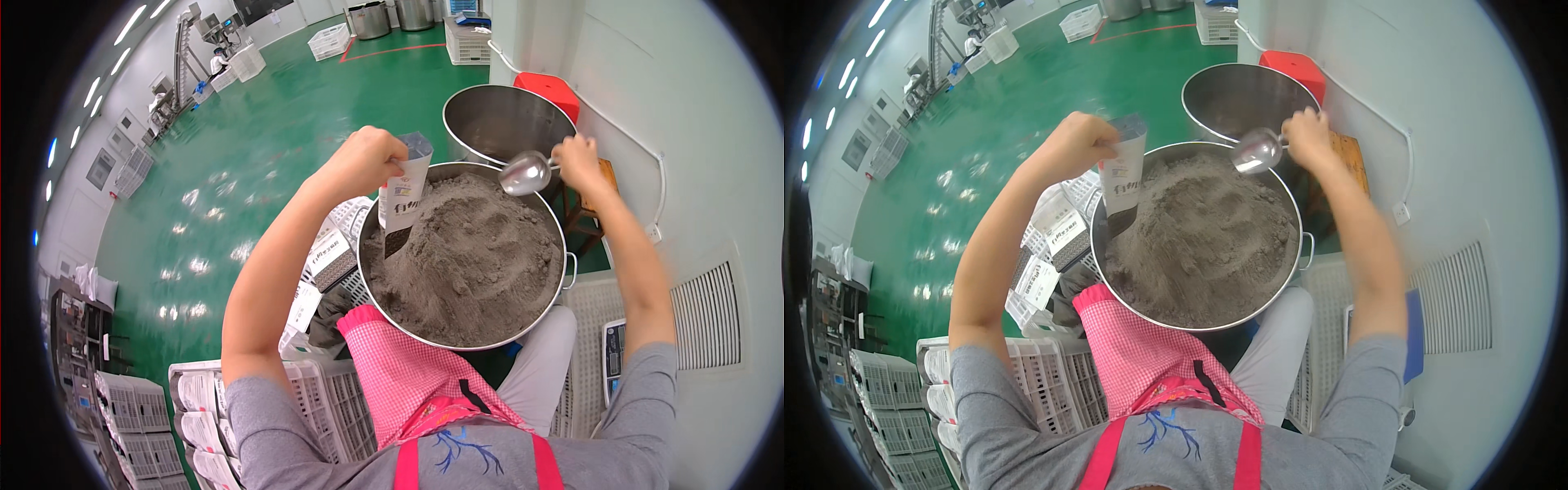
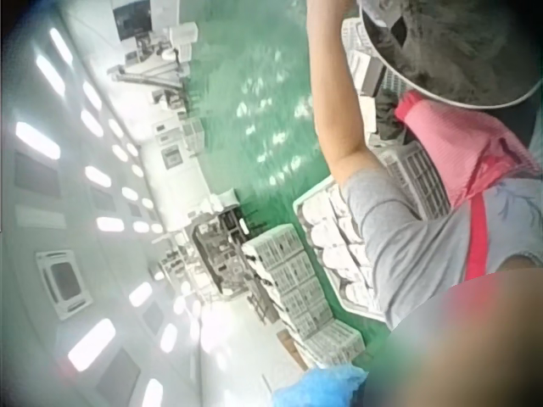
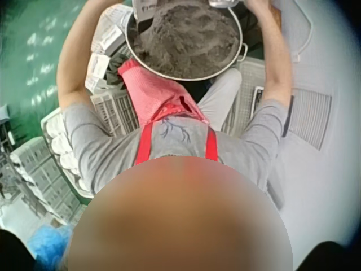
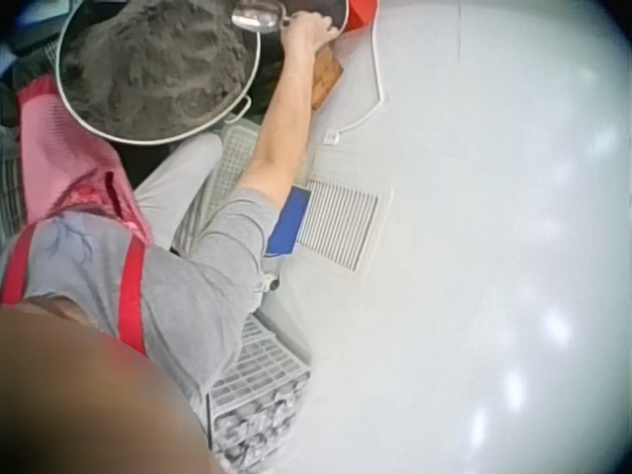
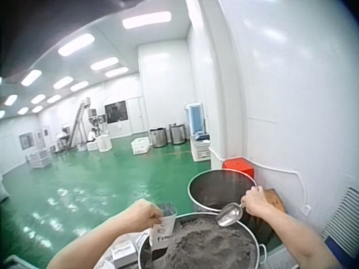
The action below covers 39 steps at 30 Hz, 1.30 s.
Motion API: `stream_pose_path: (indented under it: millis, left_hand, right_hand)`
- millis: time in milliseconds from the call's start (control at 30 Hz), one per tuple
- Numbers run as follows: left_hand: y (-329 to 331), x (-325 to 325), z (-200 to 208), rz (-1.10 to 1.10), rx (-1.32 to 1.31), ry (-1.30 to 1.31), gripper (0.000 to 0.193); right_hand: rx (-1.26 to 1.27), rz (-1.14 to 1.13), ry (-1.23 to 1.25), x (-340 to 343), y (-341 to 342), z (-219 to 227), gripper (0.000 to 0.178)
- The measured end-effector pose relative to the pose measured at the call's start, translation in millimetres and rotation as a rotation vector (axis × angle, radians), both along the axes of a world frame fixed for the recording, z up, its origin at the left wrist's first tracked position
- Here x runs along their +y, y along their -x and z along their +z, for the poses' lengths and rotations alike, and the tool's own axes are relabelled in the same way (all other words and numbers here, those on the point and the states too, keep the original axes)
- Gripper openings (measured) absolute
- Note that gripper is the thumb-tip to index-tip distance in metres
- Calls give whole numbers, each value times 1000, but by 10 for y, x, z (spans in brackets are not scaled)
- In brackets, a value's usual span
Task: Scooping a gray powder into individual bags, weighing them, and placing them in a crate.
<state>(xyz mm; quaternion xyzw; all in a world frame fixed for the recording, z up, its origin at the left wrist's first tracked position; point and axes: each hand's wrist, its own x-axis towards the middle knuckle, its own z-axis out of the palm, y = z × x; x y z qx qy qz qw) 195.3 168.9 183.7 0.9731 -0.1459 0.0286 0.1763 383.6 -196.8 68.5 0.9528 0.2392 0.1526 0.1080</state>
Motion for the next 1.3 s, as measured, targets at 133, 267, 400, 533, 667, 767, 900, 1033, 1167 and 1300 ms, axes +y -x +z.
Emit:
stream_pose_path:
  millis: [133,267,400,533,667,767,900,1033,1167,1300]
  left_hand:
    - [159,112,-30,51,-5,60,14]
    - [161,174,-54,9,-21,49,14]
    - [106,231,-151,8,-3,56,14]
    - [17,173,-257,-47,-6,-32,12]
    - [-100,-36,-373,-101,23,-101,12]
    - [-178,-255,-513,-171,-34,-168,13]
    - [-222,-643,-555,-233,-96,-94,11]
    - [-209,-824,-486,-246,-121,-66,10]
    - [-134,-831,-405,-213,-87,-31,11]
    - [-80,-672,-446,-179,-64,46,11]
  right_hand:
    - [152,5,75,294,15,-917,19]
    - [444,67,-126,565,209,-1404,18]
    - [648,42,-299,494,173,-1215,17]
    - [637,88,-434,25,-14,-485,19]
    - [588,229,-548,-172,-39,529,19]
    - [580,305,-526,-82,126,1219,18]
    - [409,329,-289,397,505,1650,15]
    - [-46,365,245,1007,1097,1686,12]
    - [-144,398,274,983,1158,1769,12]
    - [-60,378,-55,489,974,1851,9]
